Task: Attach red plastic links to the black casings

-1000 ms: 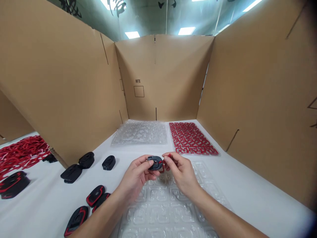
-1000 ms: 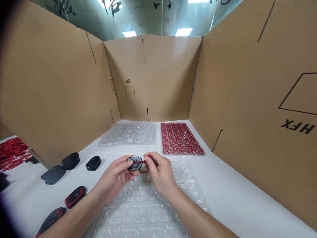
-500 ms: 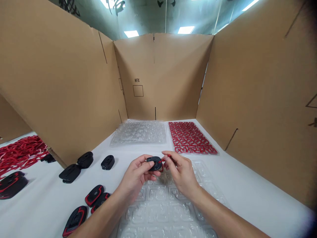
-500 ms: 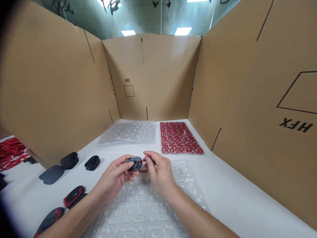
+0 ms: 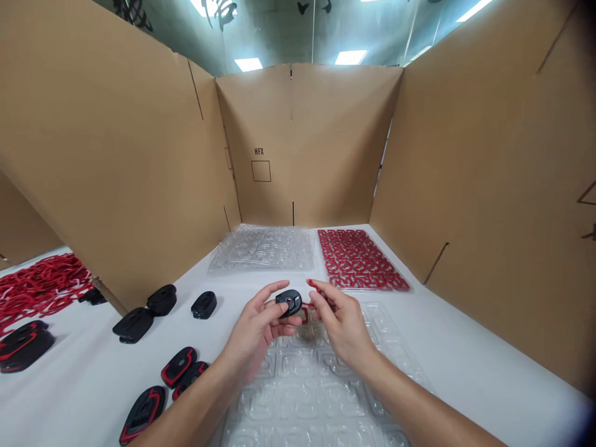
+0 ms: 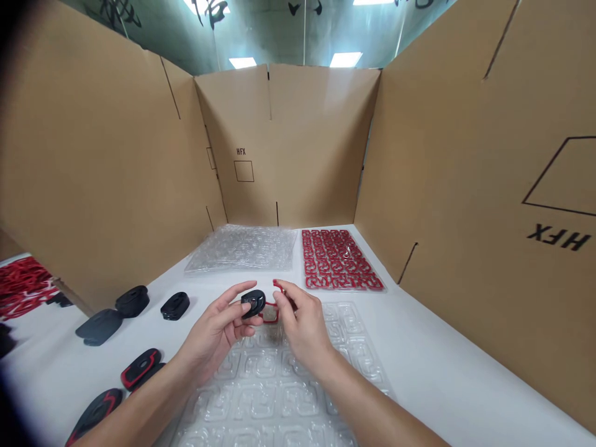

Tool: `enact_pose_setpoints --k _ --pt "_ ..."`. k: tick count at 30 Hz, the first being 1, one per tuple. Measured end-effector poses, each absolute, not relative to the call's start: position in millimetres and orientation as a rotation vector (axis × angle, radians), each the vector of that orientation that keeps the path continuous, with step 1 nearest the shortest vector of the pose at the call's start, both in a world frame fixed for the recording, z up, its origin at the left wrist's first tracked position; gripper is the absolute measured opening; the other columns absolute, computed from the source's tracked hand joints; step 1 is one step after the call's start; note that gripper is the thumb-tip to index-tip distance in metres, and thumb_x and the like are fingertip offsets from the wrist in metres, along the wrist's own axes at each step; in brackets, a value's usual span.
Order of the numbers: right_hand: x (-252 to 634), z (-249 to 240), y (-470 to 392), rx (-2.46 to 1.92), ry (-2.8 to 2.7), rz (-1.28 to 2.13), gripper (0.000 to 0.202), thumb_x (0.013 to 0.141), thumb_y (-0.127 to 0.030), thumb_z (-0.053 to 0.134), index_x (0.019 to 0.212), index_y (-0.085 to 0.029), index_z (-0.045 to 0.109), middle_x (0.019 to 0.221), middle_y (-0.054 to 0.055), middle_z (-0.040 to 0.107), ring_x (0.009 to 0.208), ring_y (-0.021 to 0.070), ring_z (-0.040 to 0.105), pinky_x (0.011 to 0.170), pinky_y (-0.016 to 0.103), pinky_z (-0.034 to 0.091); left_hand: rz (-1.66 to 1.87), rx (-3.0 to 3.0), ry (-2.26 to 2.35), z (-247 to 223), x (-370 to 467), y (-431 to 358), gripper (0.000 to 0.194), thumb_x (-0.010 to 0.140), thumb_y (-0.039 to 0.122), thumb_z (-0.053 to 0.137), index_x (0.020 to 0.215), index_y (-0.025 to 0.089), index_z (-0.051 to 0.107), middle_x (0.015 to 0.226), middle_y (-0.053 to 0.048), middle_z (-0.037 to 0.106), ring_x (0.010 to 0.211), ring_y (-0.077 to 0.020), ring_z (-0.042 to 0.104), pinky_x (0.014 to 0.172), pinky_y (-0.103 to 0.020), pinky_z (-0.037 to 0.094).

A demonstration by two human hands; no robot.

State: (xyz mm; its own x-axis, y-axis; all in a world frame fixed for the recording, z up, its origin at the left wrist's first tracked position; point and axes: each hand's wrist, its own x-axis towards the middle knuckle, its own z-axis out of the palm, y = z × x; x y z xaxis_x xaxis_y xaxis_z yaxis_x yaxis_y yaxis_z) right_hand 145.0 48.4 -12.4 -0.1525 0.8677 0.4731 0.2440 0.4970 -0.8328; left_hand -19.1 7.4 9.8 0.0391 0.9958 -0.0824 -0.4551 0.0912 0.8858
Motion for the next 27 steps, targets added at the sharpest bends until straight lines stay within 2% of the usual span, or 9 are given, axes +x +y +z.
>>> enact_pose_setpoints --k 3,8,11,15,19,23,27 --pt "143.7 -12.4 49.0 -0.947 -1.605 0.867 0.03 0.091 -0.037 0.054 0.111 -0.019 0.069 0.075 0.002 0.067 0.058 0.0137 0.058 0.054 0.023 0.047 1.33 0.8 0.896 10.7 -19.1 7.2 0.047 0.07 0.022 0.074 0.115 0.016 0.06 0.084 -0.004 0.071 0.06 -0.014 0.067 0.054 -0.023 0.051" --pt "141.7 -10.8 48.7 -0.918 -1.574 0.911 0.023 0.088 -0.038 0.06 0.092 -0.017 0.07 0.07 0.001 0.065 0.059 0.0129 0.057 0.054 0.022 0.045 1.358 0.752 0.882 11.0 -22.0 8.8 0.026 0.07 0.024 0.071 0.094 0.017 0.063 0.067 0.002 0.064 0.052 -0.0103 0.058 0.05 -0.021 0.045" --pt "141.2 -6.5 49.7 -0.89 -1.516 1.08 0.027 0.084 -0.043 0.064 0.079 -0.016 0.067 0.064 0.0 0.065 0.057 0.0127 0.057 0.055 0.023 0.046 1.382 0.726 0.865 10.2 -23.9 10.7 0.017 0.073 0.027 0.069 0.084 0.018 0.061 0.066 0.004 0.059 0.054 -0.0098 0.057 0.049 -0.02 0.043" --pt "141.2 -1.1 51.2 -0.863 -1.451 1.311 0.032 0.076 -0.045 0.071 0.068 -0.015 0.066 0.055 -0.002 0.06 0.051 0.0103 0.053 0.052 0.022 0.043 1.315 0.855 0.994 7.5 -22.9 11.8 0.023 0.075 0.037 0.071 0.076 0.018 0.058 0.056 0.007 0.051 0.045 -0.0068 0.046 0.042 -0.018 0.036" --pt "139.5 0.5 49.6 -0.783 -1.394 1.447 0.03 0.075 -0.045 0.074 0.074 -0.015 0.07 0.055 -0.004 0.06 0.049 0.0085 0.052 0.051 0.021 0.043 1.188 0.984 1.088 5.7 -21.0 11.2 0.034 0.073 0.044 0.074 0.094 0.019 0.066 0.055 0.008 0.053 0.038 -0.0054 0.039 0.037 -0.019 0.029" --pt "137.2 -0.1 47.9 -0.748 -1.392 1.474 0.029 0.071 -0.043 0.077 0.078 -0.016 0.073 0.066 0.0 0.068 0.058 0.0114 0.061 0.061 0.024 0.052 1.211 0.979 1.045 5.4 -21.6 11.9 0.034 0.073 0.047 0.074 0.084 0.015 0.069 0.051 0.007 0.05 0.04 -0.0049 0.037 0.039 -0.019 0.029" --pt "138.1 -2.2 47.7 -0.789 -1.395 1.311 0.023 0.072 -0.037 0.075 0.084 -0.018 0.075 0.072 0.002 0.071 0.062 0.0153 0.066 0.064 0.029 0.056 1.221 0.925 1.027 4.9 -23.0 12.5 0.038 0.073 0.049 0.074 0.089 0.015 0.069 0.045 0.009 0.041 0.039 -0.0048 0.031 0.04 -0.018 0.024"
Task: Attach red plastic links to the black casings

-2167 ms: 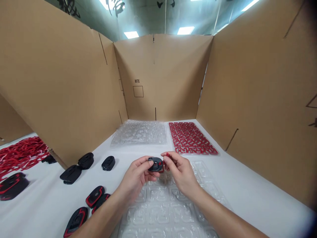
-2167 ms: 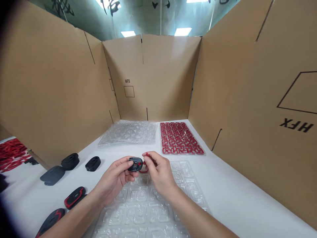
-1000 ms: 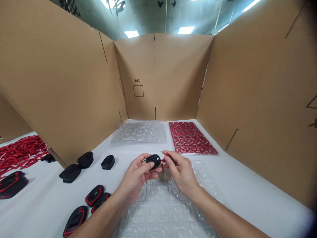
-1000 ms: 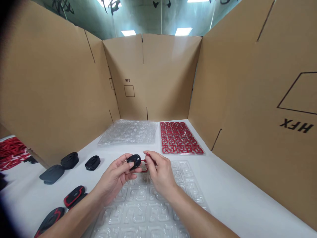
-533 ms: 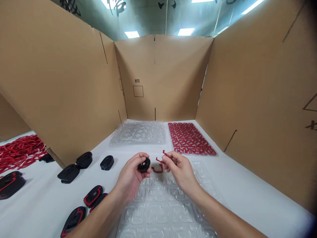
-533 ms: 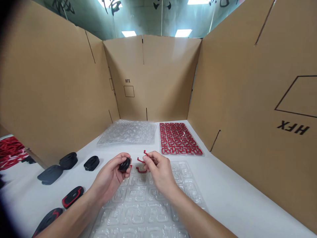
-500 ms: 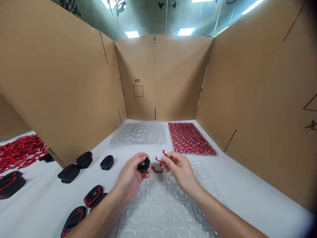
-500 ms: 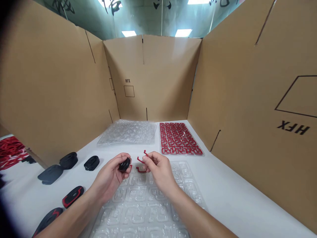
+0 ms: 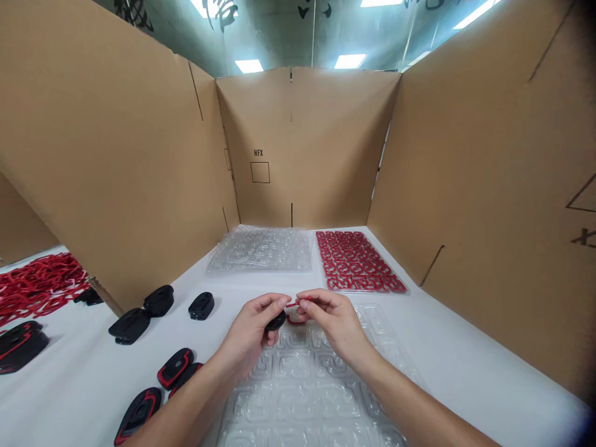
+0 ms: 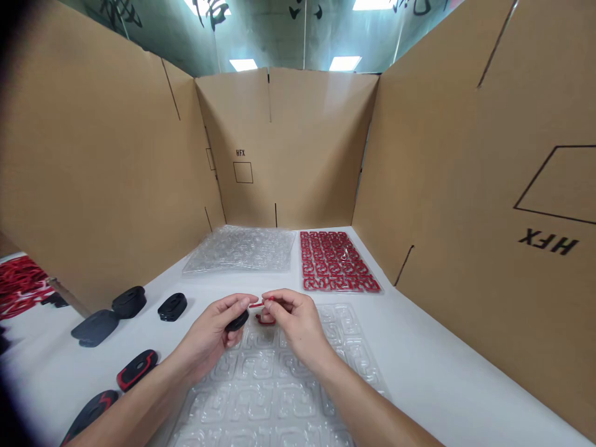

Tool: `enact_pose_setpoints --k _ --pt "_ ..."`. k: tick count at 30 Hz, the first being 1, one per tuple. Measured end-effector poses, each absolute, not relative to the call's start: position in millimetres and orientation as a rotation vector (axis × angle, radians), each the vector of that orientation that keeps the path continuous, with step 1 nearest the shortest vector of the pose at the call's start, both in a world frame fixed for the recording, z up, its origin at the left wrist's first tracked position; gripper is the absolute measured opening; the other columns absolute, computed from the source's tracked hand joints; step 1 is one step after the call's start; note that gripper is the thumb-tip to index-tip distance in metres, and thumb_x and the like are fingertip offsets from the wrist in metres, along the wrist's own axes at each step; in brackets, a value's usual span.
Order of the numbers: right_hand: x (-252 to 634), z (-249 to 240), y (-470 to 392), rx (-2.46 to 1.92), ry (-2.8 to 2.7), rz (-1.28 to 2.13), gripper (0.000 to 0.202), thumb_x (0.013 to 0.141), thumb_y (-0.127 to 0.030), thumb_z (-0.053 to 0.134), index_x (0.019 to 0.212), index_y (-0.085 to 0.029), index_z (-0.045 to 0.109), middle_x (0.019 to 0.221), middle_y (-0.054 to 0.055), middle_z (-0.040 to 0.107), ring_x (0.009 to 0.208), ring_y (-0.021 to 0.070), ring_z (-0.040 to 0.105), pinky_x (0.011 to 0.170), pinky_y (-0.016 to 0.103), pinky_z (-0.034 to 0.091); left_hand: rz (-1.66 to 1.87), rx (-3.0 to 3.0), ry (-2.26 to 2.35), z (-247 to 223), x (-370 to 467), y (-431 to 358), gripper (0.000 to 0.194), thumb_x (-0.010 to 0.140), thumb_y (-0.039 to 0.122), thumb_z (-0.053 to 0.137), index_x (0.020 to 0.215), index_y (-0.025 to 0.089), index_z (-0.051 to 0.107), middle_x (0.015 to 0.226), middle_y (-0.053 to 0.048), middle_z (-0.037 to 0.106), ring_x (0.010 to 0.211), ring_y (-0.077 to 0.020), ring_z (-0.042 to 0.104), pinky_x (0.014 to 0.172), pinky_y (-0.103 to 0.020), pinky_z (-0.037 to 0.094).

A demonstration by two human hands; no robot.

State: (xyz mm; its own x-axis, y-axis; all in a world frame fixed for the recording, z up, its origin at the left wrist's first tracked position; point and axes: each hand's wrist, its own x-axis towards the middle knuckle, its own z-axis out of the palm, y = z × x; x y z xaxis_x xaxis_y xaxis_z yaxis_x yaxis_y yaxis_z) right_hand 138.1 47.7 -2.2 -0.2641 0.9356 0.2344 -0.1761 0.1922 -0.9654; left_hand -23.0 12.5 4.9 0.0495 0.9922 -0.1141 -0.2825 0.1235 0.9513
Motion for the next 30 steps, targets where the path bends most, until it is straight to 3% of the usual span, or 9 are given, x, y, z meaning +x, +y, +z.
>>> enact_pose_setpoints --k 3,7,14,22,30 --pt "139.4 -2.5 44.7 -0.759 -1.506 1.062 0.013 0.077 -0.027 0.069 0.085 -0.02 0.077 0.081 0.005 0.071 0.07 0.0164 0.066 0.065 0.028 0.055 1.147 0.926 1.044 4.6 -22.4 11.4 0.038 0.072 0.051 0.073 0.077 0.014 0.068 0.047 0.008 0.04 0.039 -0.0048 0.032 0.039 -0.019 0.022" --pt "138.9 -1.7 38.6 -0.701 -1.648 0.851 0.02 0.081 -0.017 0.062 0.089 -0.024 0.078 0.087 0.005 0.069 0.081 0.0169 0.065 0.069 0.026 0.054 1.093 0.924 1.013 4.6 -20.2 10.3 0.035 0.065 0.045 0.078 0.061 0.016 0.06 0.05 0.006 0.043 0.041 -0.0053 0.033 0.039 -0.02 0.021" --pt "136.7 -6.1 38.2 -0.775 -1.549 1.039 0.015 0.081 -0.027 0.067 0.09 -0.021 0.077 0.08 0.004 0.073 0.068 0.0168 0.069 0.065 0.028 0.058 1.139 0.927 1.02 7.8 -21.2 11.9 0.03 0.064 0.042 0.077 0.062 0.015 0.063 0.048 0.006 0.042 0.041 -0.0059 0.03 0.039 -0.02 0.021" --pt "138.1 -12.1 42.6 -0.852 -1.609 0.976 0.034 0.081 -0.027 0.067 0.114 -0.019 0.068 0.098 0.009 0.074 0.089 0.0219 0.071 0.077 0.034 0.059 1.294 0.966 1.123 9.7 -24.3 14.3 0.028 0.065 0.04 0.077 0.062 0.015 0.066 0.051 0.004 0.049 0.045 -0.007 0.035 0.041 -0.019 0.024" --pt "142.0 -11.9 48.5 -0.936 -1.702 0.788 0.017 0.085 -0.031 0.064 0.093 -0.019 0.073 0.088 0.007 0.076 0.077 0.0213 0.071 0.072 0.031 0.056 1.342 0.979 1.161 5.8 -29.3 20.9 0.024 0.065 0.037 0.075 0.06 0.015 0.066 0.05 0.003 0.052 0.045 -0.0077 0.037 0.04 -0.019 0.024"
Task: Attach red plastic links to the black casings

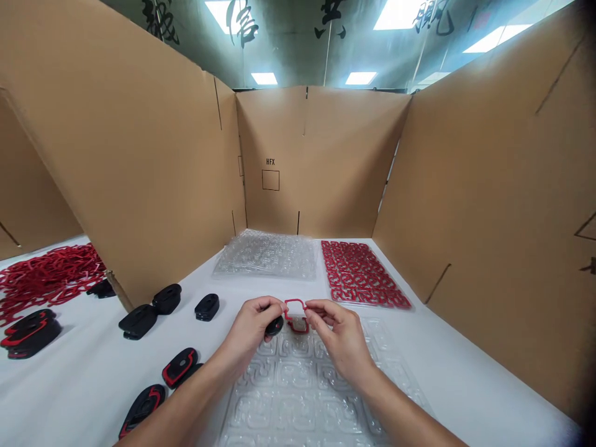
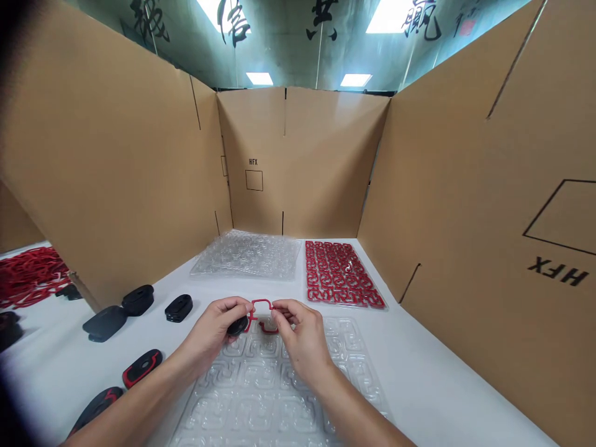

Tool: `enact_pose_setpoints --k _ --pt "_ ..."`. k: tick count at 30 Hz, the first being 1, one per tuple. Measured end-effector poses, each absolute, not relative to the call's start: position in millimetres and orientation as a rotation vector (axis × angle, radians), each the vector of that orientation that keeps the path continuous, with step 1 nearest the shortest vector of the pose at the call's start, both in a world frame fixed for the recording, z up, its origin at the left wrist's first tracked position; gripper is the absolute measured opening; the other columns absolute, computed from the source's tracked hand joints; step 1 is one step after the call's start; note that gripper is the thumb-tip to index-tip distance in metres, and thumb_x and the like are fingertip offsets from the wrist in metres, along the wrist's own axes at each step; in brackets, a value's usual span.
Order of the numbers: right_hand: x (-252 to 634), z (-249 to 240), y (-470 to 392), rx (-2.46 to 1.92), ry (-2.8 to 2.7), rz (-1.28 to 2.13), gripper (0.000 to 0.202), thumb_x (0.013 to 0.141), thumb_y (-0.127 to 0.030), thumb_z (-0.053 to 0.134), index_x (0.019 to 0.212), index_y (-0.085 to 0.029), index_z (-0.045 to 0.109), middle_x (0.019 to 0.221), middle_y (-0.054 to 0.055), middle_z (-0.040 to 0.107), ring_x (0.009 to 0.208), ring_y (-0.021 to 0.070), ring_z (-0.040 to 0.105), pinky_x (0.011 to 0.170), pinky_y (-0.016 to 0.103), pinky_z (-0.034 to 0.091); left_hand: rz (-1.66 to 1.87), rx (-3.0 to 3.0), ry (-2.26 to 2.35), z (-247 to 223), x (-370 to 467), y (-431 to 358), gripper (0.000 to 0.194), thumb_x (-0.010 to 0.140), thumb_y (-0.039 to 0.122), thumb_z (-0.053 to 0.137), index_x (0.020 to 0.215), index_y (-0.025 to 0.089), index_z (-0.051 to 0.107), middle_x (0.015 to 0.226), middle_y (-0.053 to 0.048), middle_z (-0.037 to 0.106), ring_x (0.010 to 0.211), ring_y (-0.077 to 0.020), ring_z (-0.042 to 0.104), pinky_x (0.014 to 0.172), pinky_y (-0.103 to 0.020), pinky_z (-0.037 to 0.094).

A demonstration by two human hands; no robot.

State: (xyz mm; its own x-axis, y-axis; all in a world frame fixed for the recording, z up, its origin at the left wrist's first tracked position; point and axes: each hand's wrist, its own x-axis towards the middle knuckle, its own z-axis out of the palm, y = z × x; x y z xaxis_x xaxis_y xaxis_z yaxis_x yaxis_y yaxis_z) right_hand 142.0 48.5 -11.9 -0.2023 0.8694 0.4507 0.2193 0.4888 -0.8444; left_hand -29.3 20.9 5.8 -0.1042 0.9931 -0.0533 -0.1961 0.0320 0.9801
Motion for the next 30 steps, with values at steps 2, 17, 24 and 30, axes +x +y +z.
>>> enact_pose_setpoints --k 2,17,24,30 --pt "142.4 -10.7 47.7 -0.967 -1.75 0.751 0.015 0.085 -0.029 0.064 0.09 -0.019 0.074 0.086 0.006 0.076 0.075 0.0206 0.07 0.07 0.03 0.055 1.342 0.972 1.164 6.0 -28.9 20.2 0.024 0.065 0.037 0.075 0.059 0.015 0.066 0.049 0.003 0.051 0.044 -0.0075 0.037 0.04 -0.019 0.024" --pt "144.2 -6.7 44.2 -1.016 -1.826 0.512 0.015 0.092 -0.028 0.054 0.084 -0.019 0.063 0.077 0.002 0.068 0.07 0.0167 0.062 0.064 0.024 0.044 1.475 0.822 1.172 4.9 -37.1 25.0 0.037 0.068 0.051 0.073 0.079 0.016 0.067 0.05 0.008 0.044 0.042 -0.0063 0.037 0.04 -0.019 0.027" --pt "139.6 -12.9 43.5 -1.043 -1.898 0.471 0.015 0.092 -0.025 0.053 0.083 -0.019 0.063 0.076 0.001 0.068 0.066 0.0157 0.061 0.063 0.023 0.043 1.432 0.797 1.226 -5.4 -32.3 27.5 0.026 0.064 0.04 0.069 0.072 0.016 0.064 0.048 0.006 0.049 0.04 -0.007 0.04 0.039 -0.019 0.029" --pt "133.5 -14.8 45.2 -1.247 -2.194 0.364 0.014 0.092 -0.017 0.054 0.083 -0.019 0.064 0.081 0.002 0.07 0.075 0.0169 0.064 0.067 0.023 0.041 1.447 0.778 1.225 -6.8 -31.1 30.1 0.025 0.062 0.04 0.068 0.071 0.017 0.062 0.045 0.007 0.047 0.04 -0.0071 0.039 0.039 -0.019 0.029"
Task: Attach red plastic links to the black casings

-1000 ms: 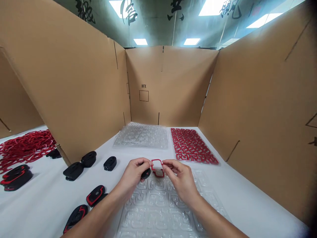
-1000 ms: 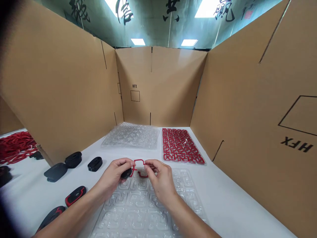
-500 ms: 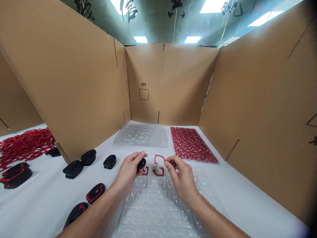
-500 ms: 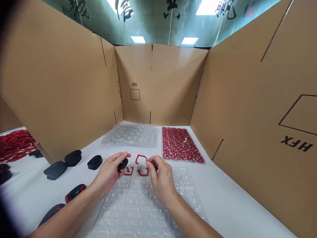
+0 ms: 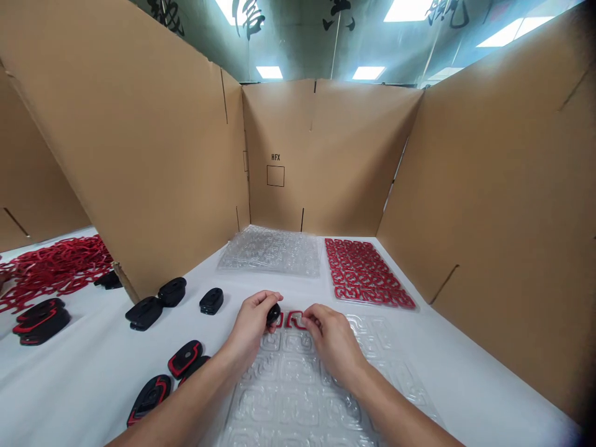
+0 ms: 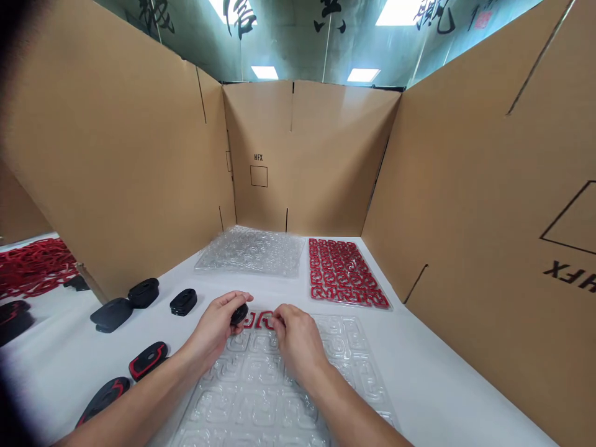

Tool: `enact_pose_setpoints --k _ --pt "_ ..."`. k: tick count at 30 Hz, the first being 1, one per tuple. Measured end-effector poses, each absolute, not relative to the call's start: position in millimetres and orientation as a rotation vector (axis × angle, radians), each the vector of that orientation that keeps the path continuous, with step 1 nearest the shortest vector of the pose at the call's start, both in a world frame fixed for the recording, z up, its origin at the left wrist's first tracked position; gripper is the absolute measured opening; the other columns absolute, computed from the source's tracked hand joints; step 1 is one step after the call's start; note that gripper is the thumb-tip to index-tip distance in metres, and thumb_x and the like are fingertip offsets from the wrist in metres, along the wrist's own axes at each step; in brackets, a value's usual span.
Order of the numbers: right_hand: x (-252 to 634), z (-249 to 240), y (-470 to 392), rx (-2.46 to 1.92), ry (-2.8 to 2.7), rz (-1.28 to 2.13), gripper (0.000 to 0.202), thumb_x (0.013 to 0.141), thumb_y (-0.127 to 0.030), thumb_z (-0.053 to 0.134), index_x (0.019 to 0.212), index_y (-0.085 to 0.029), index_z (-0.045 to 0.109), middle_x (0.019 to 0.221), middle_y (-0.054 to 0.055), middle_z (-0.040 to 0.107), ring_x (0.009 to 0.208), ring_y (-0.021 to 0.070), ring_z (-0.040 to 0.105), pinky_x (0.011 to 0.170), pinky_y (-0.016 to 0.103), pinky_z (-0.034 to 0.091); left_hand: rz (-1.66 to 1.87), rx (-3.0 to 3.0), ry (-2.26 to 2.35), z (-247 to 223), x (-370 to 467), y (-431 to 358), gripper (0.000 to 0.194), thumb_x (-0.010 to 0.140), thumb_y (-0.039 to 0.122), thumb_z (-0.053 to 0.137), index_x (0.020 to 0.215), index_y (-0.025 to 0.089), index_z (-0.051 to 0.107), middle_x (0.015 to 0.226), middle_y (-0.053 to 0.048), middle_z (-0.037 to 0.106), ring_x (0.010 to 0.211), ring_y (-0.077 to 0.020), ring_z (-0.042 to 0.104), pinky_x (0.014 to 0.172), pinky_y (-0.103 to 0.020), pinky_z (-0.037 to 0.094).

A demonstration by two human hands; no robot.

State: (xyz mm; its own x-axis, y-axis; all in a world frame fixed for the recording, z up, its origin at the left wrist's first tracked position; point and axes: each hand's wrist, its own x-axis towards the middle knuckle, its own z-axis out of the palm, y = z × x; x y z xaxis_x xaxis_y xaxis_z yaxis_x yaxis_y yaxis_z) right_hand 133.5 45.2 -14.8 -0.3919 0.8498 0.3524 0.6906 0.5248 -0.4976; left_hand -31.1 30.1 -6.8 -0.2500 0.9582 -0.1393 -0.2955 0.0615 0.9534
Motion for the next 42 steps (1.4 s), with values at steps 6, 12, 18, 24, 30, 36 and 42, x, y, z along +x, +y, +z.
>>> enact_pose_setpoints --k 6,12,18,24,30,36,42 --pt "128.6 -14.8 47.6 -1.338 -2.321 0.322 0.015 0.09 -0.012 0.056 0.08 -0.018 0.065 0.082 0.005 0.07 0.078 0.0206 0.064 0.067 0.026 0.039 1.444 0.781 1.222 -6.7 -31.6 30.6 0.027 0.061 0.041 0.068 0.071 0.017 0.062 0.045 0.008 0.047 0.039 -0.0071 0.039 0.038 -0.019 0.029" --pt "129.1 -14.2 48.7 -1.353 -2.316 0.313 0.016 0.09 -0.01 0.056 0.083 -0.017 0.068 0.085 0.006 0.07 0.083 0.0211 0.065 0.072 0.027 0.041 1.422 0.805 1.221 -6.7 -31.9 31.2 0.027 0.063 0.041 0.069 0.07 0.016 0.063 0.046 0.007 0.048 0.04 -0.0068 0.039 0.038 -0.019 0.03" --pt "132.4 -13.6 49.0 -1.32 -2.264 0.334 0.022 0.091 -0.008 0.052 0.087 -0.019 0.072 0.086 0.005 0.069 0.081 0.0189 0.065 0.073 0.026 0.044 1.419 0.831 1.21 -7.6 -32.6 30.5 0.029 0.065 0.043 0.071 0.07 0.017 0.061 0.049 0.007 0.046 0.041 -0.0063 0.039 0.038 -0.018 0.03" --pt "140.4 -16.1 53.9 -1.269 -2.146 0.34 0.024 0.092 -0.008 0.049 0.099 -0.017 0.07 0.095 0.007 0.071 0.089 0.0197 0.066 0.079 0.027 0.047 1.426 0.864 1.193 -9.3 -33.0 30.4 0.035 0.066 0.049 0.074 0.071 0.018 0.058 0.051 0.008 0.044 0.041 -0.0053 0.038 0.037 -0.017 0.029" --pt "139.9 -17.6 50.3 -1.079 -2.163 0.304 0.028 0.095 -0.01 0.043 0.114 -0.015 0.064 0.103 0.009 0.071 0.096 0.0218 0.062 0.085 0.032 0.048 1.421 0.888 1.204 -11.1 -32.7 31.6 0.035 0.069 0.044 0.071 0.089 0.018 0.059 0.059 0.008 0.05 0.042 -0.0061 0.043 0.039 -0.018 0.032" --pt "134.7 -13.4 42.4 -1.101 -2.402 0.35 0.03 0.092 -0.007 0.045 0.105 -0.02 0.068 0.095 0.007 0.071 0.092 0.022 0.06 0.082 0.032 0.047 1.421 1.0 1.254 -12.6 -28.3 29.9 0.052 0.062 0.014 0.069 0.113 0.016 0.056 0.069 0.005 0.061 0.056 -0.0097 0.056 0.06 -0.022 0.045" --pt "136.7 -16.7 43.5 -1.077 -2.243 0.444 0.028 0.092 -0.012 0.046 0.112 -0.018 0.064 0.099 0.008 0.07 0.091 0.0215 0.062 0.083 0.034 0.048 1.37 1.192 1.262 -20.8 -27.6 30.5 0.038 0.061 0.017 0.075 0.098 0.017 0.066 0.075 -0.001 0.068 0.064 -0.0154 0.061 0.063 -0.026 0.047"
